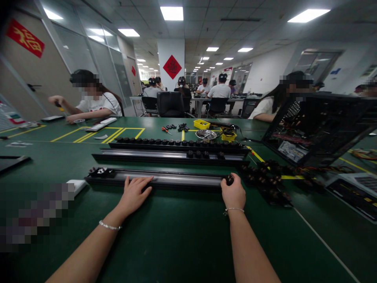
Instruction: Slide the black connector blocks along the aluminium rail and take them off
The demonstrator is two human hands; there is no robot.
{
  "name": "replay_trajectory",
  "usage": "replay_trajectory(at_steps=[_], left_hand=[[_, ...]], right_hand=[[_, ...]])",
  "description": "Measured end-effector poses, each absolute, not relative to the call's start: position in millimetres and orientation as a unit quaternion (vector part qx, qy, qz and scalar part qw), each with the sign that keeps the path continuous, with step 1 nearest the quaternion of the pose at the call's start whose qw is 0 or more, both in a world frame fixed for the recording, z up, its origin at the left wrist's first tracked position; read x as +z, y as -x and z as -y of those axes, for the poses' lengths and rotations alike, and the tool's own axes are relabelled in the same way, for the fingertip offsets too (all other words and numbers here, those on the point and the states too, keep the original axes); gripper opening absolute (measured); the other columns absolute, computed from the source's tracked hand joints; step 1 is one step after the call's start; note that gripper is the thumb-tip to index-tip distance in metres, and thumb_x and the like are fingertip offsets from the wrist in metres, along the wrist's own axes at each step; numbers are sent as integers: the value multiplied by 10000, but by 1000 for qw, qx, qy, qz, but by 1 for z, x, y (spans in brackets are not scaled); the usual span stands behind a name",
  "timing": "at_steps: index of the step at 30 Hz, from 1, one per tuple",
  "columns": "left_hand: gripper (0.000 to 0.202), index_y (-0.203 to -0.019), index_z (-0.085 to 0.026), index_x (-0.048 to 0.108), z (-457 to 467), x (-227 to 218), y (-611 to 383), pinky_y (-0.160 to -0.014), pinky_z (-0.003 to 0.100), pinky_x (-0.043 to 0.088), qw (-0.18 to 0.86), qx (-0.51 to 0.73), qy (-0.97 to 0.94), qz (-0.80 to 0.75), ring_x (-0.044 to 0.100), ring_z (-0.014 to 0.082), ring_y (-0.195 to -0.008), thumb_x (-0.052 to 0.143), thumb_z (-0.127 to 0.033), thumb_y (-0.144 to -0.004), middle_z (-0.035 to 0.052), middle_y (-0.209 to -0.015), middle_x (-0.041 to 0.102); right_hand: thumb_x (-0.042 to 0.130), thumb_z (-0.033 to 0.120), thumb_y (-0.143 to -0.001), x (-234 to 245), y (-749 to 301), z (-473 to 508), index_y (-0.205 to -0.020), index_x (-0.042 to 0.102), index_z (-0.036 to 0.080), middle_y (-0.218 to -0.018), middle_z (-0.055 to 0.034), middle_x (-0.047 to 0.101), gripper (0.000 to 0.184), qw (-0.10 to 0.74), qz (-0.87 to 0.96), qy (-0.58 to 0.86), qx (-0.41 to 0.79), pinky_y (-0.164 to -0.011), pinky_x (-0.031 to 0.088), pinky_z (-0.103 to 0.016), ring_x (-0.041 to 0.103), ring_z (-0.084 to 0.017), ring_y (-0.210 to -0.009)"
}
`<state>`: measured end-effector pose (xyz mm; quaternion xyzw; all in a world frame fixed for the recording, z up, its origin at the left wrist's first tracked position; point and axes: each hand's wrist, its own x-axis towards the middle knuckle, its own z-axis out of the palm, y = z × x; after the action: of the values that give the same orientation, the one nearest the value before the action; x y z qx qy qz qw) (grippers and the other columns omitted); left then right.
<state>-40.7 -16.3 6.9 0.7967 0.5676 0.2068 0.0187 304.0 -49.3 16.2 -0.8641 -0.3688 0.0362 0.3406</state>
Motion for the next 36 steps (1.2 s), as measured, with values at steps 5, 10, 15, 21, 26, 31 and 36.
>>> replay_trajectory(at_steps=[5, 10, 15, 21, 26, 31, 36], left_hand=[[385, -1243, -320, 500, 16, 6, 41, -1068, 587, 74, 15, 206, -799, -565, 496, 230, -1114, 429, -347, -866, 21, -1148, 620], [383, -1236, -329, 505, 15, 6, 41, -1066, 590, 84, 13, 203, -798, -568, 504, 229, -1106, 445, -341, -859, 21, -1151, 621], [386, -1242, -329, 500, 16, 6, 41, -1069, 584, 74, 16, 207, -798, -565, 501, 225, -1109, 441, -338, -861, 24, -1158, 618], [383, -1238, -325, 505, 16, 7, 40, -1067, 587, 78, 18, 209, -799, -564, 503, 228, -1106, 432, -338, -862, 18, -1145, 624], [385, -1239, -315, 506, 16, 7, 40, -1070, 582, 67, 18, 207, -798, -565, 502, 229, -1103, 433, -340, -861, 18, -1151, 621], [389, -1244, -302, 503, 16, 7, 41, -1069, 582, 67, 16, 206, -799, -564, 497, 229, -1105, 430, -337, -864, 21, -1157, 617], [380, -1235, -307, 509, 16, 7, 40, -1067, 583, 63, 19, 201, -799, -567, 495, 227, -1110, 432, -329, -863, 18, -1156, 619]], right_hand=[[478, 444, -741, 16, -314, 50, -1175, 537, 206, -960, -99, 645, 498, 342, 345, 873, 36, -723, 449, -353, 597, -258, -841], [487, 438, -739, 12, -324, 50, -1134, 562, 200, -943, -108, 648, 467, 351, 336, 874, 18, -738, 446, -359, 597, -251, -820], [465, 437, -747, 14, -345, 59, -1156, 557, 187, -913, -122, 647, 488, 314, 328, 891, -6, -715, 452, -385, 591, -271, -810], [427, 424, -773, 12, -374, 77, -1167, 577, 170, -1006, -143, 628, 492, 220, 377, 897, -72, -791, 438, -410, 535, -306, -968], [412, 411, -776, 4, -385, 78, -1171, 579, 164, -1104, -139, 607, 495, 177, 397, 896, -87, -802, 432, -441, 519, -321, -994], [430, 399, -766, 4, -383, 79, -1182, 570, 178, -1039, -151, 622, 491, 186, 377, 904, -84, -761, 443, -455, 528, -327, -972], [421, 415, -769, 8, -383, 83, -1186, 564, 184, -1027, -150, 627, 498, 182, 363, 912, -57, -763, 445, -450, 532, -334, -973]])
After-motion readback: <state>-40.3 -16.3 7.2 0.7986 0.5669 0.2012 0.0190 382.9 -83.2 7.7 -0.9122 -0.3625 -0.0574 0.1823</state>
